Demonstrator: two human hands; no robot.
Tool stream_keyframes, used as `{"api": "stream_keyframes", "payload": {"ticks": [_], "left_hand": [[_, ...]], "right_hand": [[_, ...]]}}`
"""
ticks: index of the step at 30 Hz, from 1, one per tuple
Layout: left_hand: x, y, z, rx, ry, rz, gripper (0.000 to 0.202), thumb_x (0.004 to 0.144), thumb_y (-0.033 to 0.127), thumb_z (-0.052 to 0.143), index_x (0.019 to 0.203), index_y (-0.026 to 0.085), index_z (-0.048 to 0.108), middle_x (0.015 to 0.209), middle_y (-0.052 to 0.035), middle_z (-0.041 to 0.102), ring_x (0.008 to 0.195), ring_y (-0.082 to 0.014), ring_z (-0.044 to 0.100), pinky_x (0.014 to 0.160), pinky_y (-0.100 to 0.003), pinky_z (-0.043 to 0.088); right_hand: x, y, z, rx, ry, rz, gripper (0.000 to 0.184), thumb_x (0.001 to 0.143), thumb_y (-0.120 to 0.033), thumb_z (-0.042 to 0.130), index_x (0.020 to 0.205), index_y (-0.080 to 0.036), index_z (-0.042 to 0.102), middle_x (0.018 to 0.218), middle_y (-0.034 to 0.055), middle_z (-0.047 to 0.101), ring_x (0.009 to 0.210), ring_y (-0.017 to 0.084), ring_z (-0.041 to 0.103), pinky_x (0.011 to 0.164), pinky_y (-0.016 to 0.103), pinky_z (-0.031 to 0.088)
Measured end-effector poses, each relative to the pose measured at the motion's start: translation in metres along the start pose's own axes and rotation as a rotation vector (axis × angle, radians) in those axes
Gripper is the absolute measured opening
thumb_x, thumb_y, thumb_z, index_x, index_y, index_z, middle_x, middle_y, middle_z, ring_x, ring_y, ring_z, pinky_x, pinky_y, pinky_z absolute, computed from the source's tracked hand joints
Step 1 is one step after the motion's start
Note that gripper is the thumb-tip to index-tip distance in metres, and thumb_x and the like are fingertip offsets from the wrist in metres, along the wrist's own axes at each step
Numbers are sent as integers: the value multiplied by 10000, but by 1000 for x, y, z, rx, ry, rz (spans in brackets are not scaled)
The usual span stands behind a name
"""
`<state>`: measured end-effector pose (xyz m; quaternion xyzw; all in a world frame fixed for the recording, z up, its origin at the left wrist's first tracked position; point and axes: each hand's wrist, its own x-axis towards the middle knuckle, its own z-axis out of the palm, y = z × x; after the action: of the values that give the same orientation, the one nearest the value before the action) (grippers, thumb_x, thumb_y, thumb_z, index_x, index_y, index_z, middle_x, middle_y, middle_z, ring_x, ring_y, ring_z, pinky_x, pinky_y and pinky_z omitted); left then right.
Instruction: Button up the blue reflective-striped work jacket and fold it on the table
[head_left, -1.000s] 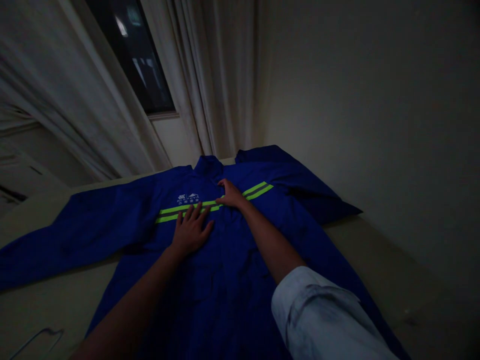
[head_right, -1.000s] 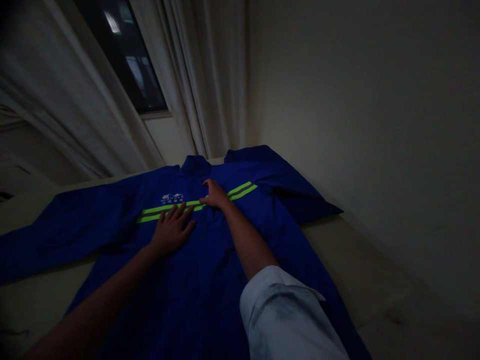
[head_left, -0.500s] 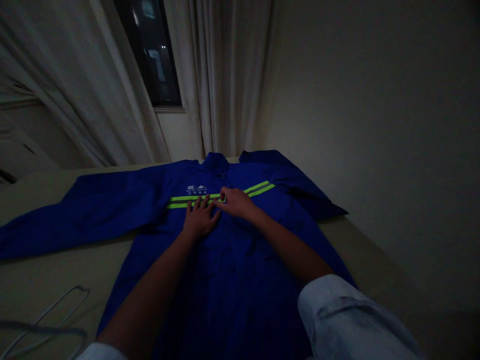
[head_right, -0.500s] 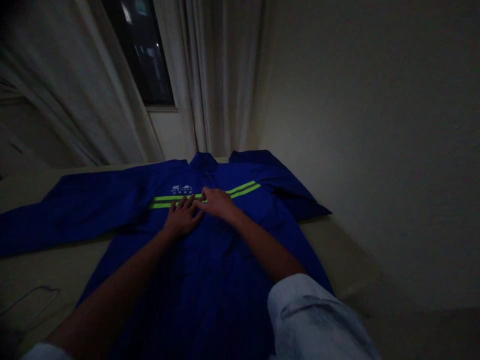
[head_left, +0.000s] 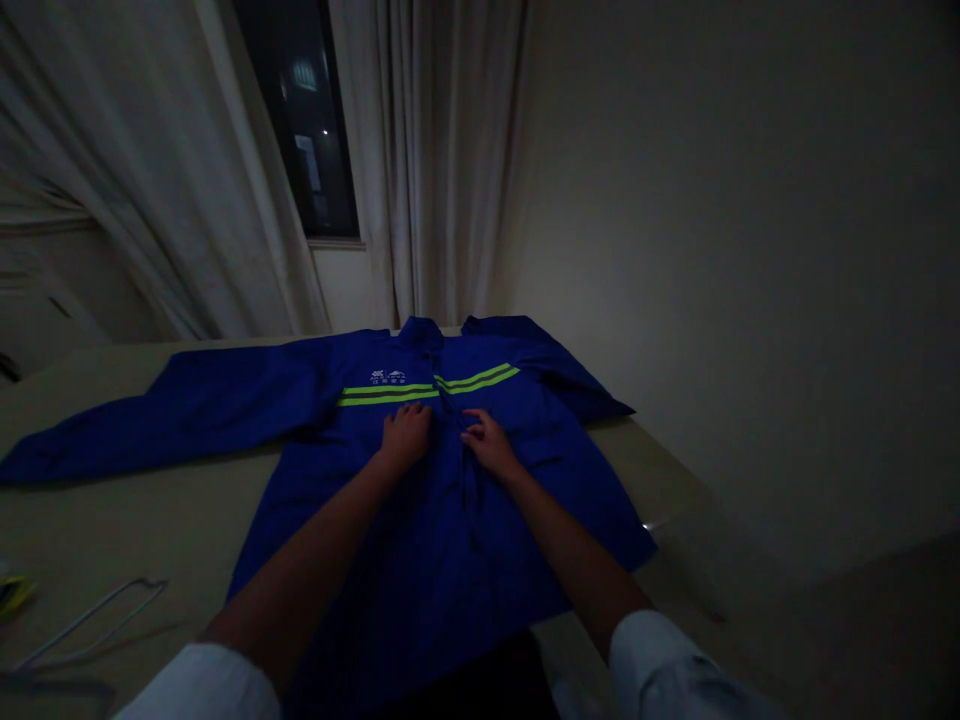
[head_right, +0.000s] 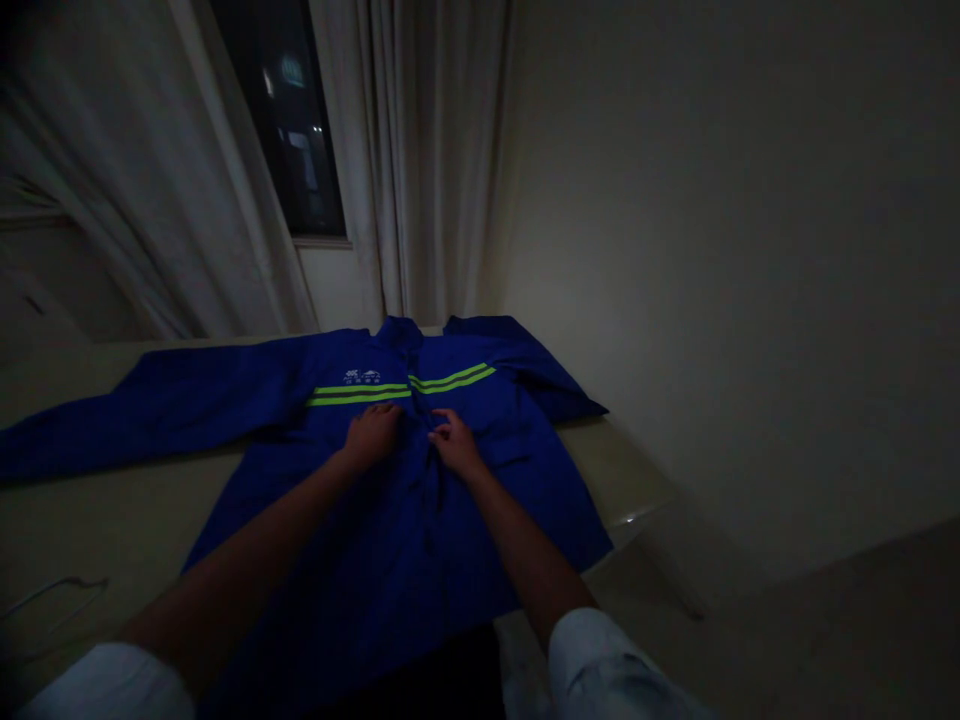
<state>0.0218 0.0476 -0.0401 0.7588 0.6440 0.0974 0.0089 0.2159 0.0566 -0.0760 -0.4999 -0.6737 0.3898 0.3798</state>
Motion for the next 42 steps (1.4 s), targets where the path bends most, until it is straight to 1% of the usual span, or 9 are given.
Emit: {"api": "stream_keyframes", "payload": {"ticks": [4, 9, 13, 15, 18, 27, 30, 36, 42], "left_hand": [[-27, 30, 13, -132, 51, 29, 356, 1032, 223, 395, 1272, 204, 657, 1295, -121, 696, 1150, -250, 653, 1006, -383, 478], [-44, 36, 27, -96, 83, 46, 421, 999, 178, 433, 1374, 222, 620, 1442, -108, 639, 1324, -272, 568, 1149, -426, 391], [-28, 35, 16, -101, 1, -25, 447, 966, 171, 467, 1372, 241, 639, 1439, -130, 633, 1336, -318, 554, 1089, -496, 448], [-14, 34, 9, -138, -43, -108, 418, 957, 163, 464, 1303, 232, 688, 1325, -145, 695, 1264, -323, 613, 1007, -481, 501], [5, 29, 6, -175, -48, -204, 372, 984, 179, 421, 1133, 199, 762, 1120, -161, 757, 1065, -299, 710, 876, -404, 543], [16, 14, 35, -275, 146, -193, 280, 1003, 192, 444, 942, 196, 717, 1074, -94, 699, 1059, -229, 642, 908, -322, 492], [18, 13, 40, -295, 206, -247, 251, 965, 154, 487, 1076, 172, 710, 1135, -112, 685, 1076, -246, 617, 936, -335, 484], [18, 7, 46, -404, 180, -143, 461, 893, 60, 495, 1244, 236, 737, 1252, -87, 726, 1130, -265, 616, 990, -361, 488], [22, 0, 51, -653, 195, -140, 501, 917, 73, 479, 1330, 270, 684, 1193, -42, 775, 1119, -215, 685, 993, -328, 512]], "right_hand": [[-1, 5, -1, 110, 22, -44, 469, 798, -174, 572, 1264, -223, 556, 739, -67, 575, 637, 135, 562, 636, 228, 455], [3, -8, 0, -300, 70, 22, 417, 842, -107, 506, 1220, -231, 631, 802, -38, 613, 762, 148, 611, 731, 237, 482], [25, -28, 7, -475, 102, 59, 178, 911, -334, 655, 1013, -198, 708, 1081, 84, 678, 1038, 232, 647, 906, 327, 487], [37, -35, 13, -574, 117, 99, 333, 916, -514, 677, 975, -189, 717, 1195, 135, 656, 1052, 269, 659, 898, 367, 493], [50, -36, 21, -698, 123, 145, 408, 932, -598, 654, 956, -197, 725, 1223, 148, 656, 1031, 275, 684, 846, 362, 499], [51, -17, 26, -693, 117, 1, 164, 940, -382, 687, 1024, -243, 710, 1147, 54, 663, 959, 194, 676, 772, 279, 476], [50, -17, 28, -691, 59, -87, 151, 937, -324, 675, 1064, -248, 703, 1147, 47, 659, 1026, 192, 662, 833, 273, 479], [45, -29, 29, -787, 32, -10, 357, 886, -497, 722, 1118, -228, 689, 1183, 91, 661, 1084, 251, 649, 833, 313, 489], [45, -29, 31, -840, 88, -30, 180, 987, -328, 591, 1048, -210, 712, 1119, 93, 696, 993, 213, 667, 806, 289, 479]]}}
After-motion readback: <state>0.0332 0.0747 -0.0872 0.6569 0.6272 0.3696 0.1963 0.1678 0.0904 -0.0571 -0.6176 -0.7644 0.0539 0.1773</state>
